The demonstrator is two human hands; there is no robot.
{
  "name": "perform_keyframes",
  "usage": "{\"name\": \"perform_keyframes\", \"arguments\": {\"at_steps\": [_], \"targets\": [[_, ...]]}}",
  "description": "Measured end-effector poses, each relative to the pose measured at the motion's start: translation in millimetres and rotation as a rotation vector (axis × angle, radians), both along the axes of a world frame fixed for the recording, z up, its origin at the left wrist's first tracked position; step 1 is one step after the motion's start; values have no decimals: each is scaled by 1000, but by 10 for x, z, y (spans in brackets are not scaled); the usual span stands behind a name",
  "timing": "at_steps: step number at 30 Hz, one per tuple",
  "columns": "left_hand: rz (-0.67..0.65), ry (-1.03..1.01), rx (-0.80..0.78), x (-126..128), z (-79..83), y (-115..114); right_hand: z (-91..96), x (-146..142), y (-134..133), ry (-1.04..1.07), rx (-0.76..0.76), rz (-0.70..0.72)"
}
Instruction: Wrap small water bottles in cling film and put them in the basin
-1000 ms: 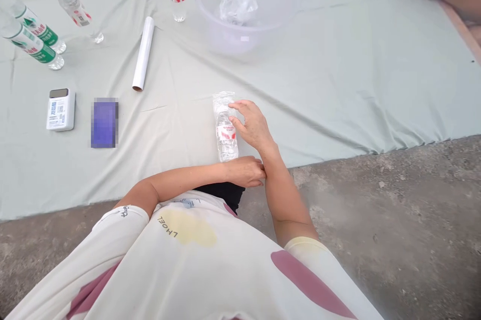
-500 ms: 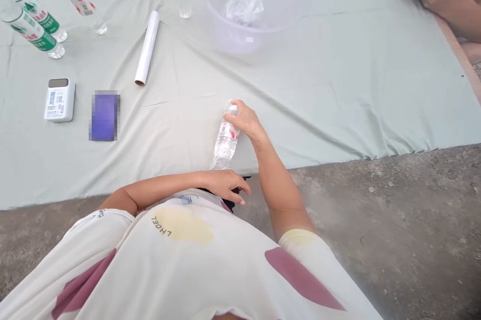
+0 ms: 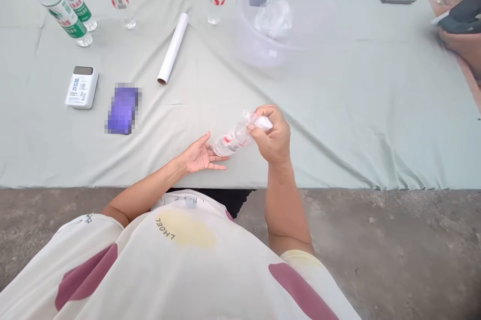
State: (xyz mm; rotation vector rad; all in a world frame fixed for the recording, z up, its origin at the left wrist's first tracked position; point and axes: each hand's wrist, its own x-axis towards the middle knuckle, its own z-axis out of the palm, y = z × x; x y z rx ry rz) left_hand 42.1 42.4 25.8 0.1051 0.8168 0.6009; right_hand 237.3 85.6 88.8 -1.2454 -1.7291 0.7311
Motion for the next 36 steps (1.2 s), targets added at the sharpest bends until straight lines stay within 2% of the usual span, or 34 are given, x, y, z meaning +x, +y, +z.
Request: {"name": "perform_keyframes", "arguments": {"at_steps": [3, 6, 10, 14, 18, 21, 23, 28, 30, 33, 36], "targets": [[61, 0, 13, 28, -12, 186, 134, -163, -97, -4, 223, 24], [133, 68, 111, 16, -72, 381, 105, -343, -76, 68, 291, 80], [196, 154, 295, -72, -193, 594, -4, -576, 91, 208, 190, 115], [160, -45, 369, -182, -348, 688, -36, -751, 312, 264, 101, 58], [196, -179, 381, -239, -451, 707, -12, -862, 576, 311, 18, 63], [260, -265, 346, -242, -469, 711, -18, -917, 953, 309, -46, 86], [305, -280, 298, -234, -474, 714, -46, -965, 1322, 293, -31, 30], [274, -220, 293, -220, -519, 721, -129, -1245, 2371, 177, 200, -126], [248, -221, 325, -226, -540, 726, -126, -1422, 2703, 108, 221, -159], [225, -235, 350, -241, -556, 735, -69, -1700, 3027, 27, 162, -175], [218, -242, 349, -253, -549, 738, 9, -1920, 3163, -67, 65, -105]]}}
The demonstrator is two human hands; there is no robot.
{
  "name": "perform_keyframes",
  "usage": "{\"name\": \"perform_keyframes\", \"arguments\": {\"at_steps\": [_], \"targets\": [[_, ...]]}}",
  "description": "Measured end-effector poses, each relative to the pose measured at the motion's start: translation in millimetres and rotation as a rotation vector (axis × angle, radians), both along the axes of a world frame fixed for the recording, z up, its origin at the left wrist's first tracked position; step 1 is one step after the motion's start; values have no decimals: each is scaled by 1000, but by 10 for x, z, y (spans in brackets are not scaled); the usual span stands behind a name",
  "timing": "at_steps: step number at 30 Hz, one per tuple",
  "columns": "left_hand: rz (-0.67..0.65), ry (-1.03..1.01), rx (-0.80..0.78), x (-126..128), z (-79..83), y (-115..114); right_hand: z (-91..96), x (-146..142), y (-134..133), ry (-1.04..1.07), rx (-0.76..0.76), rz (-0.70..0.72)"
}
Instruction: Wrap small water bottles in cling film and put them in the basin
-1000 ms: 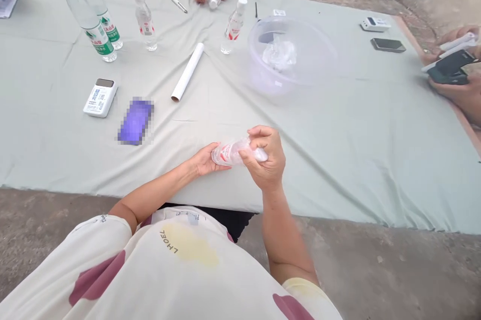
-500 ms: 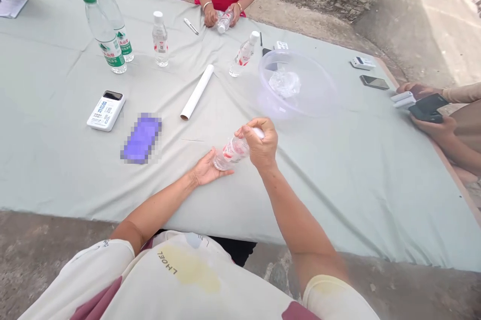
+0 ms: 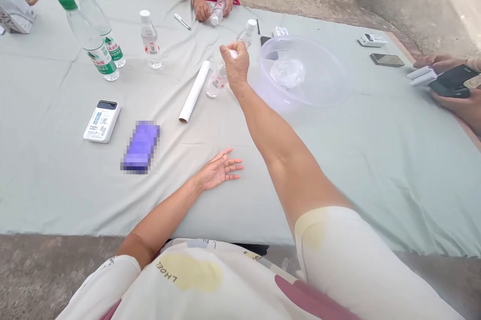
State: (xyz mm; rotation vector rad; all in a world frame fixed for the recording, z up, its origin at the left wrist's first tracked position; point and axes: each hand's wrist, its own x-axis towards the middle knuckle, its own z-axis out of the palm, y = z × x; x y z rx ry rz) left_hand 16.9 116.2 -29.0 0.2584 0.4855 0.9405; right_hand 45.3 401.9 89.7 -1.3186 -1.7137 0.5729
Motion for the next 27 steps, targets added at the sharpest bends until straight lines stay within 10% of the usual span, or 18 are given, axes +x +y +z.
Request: {"name": "perform_keyframes", "arguments": {"at_steps": [10, 15, 21, 27], "targets": [[-24, 4, 1, 28, 26, -7, 309, 91, 91, -91, -71, 67], [-26, 5, -12, 41, 24, -6, 469, 378, 583, -192, 0, -140], [-25, 18, -12, 40, 29, -1, 319, 510, 1104, -189, -80, 40], [-25, 11, -16, 30, 37, 4, 393, 543, 921, -594, -103, -45]]}}
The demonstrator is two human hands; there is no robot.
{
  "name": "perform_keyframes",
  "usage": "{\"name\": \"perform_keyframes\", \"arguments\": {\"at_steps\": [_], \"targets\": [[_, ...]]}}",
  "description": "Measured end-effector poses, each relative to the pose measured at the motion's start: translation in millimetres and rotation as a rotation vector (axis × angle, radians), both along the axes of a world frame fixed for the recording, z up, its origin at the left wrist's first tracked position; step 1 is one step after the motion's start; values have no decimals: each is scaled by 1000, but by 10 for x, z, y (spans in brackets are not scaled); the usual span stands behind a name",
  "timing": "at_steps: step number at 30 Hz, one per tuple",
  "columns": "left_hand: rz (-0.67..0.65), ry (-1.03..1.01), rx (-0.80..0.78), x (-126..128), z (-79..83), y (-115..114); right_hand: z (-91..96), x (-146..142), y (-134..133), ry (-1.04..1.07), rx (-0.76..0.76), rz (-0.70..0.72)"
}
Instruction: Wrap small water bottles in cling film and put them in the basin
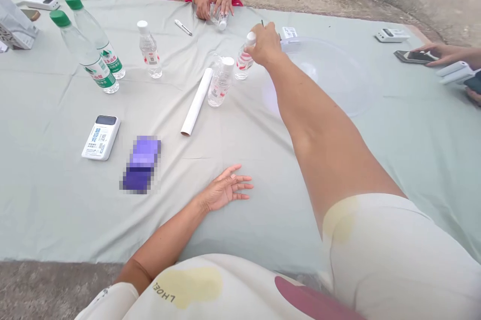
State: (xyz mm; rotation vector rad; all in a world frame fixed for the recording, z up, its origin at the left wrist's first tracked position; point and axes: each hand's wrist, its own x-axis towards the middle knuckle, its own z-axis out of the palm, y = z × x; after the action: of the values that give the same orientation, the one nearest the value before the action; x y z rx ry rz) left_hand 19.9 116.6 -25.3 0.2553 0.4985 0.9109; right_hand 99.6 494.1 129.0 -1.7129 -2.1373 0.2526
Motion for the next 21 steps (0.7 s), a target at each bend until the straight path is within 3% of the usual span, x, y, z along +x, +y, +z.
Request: {"name": "perform_keyframes", "arguments": {"at_steps": [7, 11, 16, 19, 21], "targets": [[-9, 9, -6, -10, 15, 10, -23, 239, -665, -71, -28, 78], [0, 8, -12, -10, 14, 8, 1, 464, -1276, 19, -85, 164], [26, 22, -12, -18, 45, 5, 69, 567, -2068, 213, -271, 312], [29, 45, -4, -30, 90, 8, 152, 619, -2220, 199, -383, 354], [26, 58, 0, -37, 116, 11, 201, 734, -2071, 202, -401, 367]]}}
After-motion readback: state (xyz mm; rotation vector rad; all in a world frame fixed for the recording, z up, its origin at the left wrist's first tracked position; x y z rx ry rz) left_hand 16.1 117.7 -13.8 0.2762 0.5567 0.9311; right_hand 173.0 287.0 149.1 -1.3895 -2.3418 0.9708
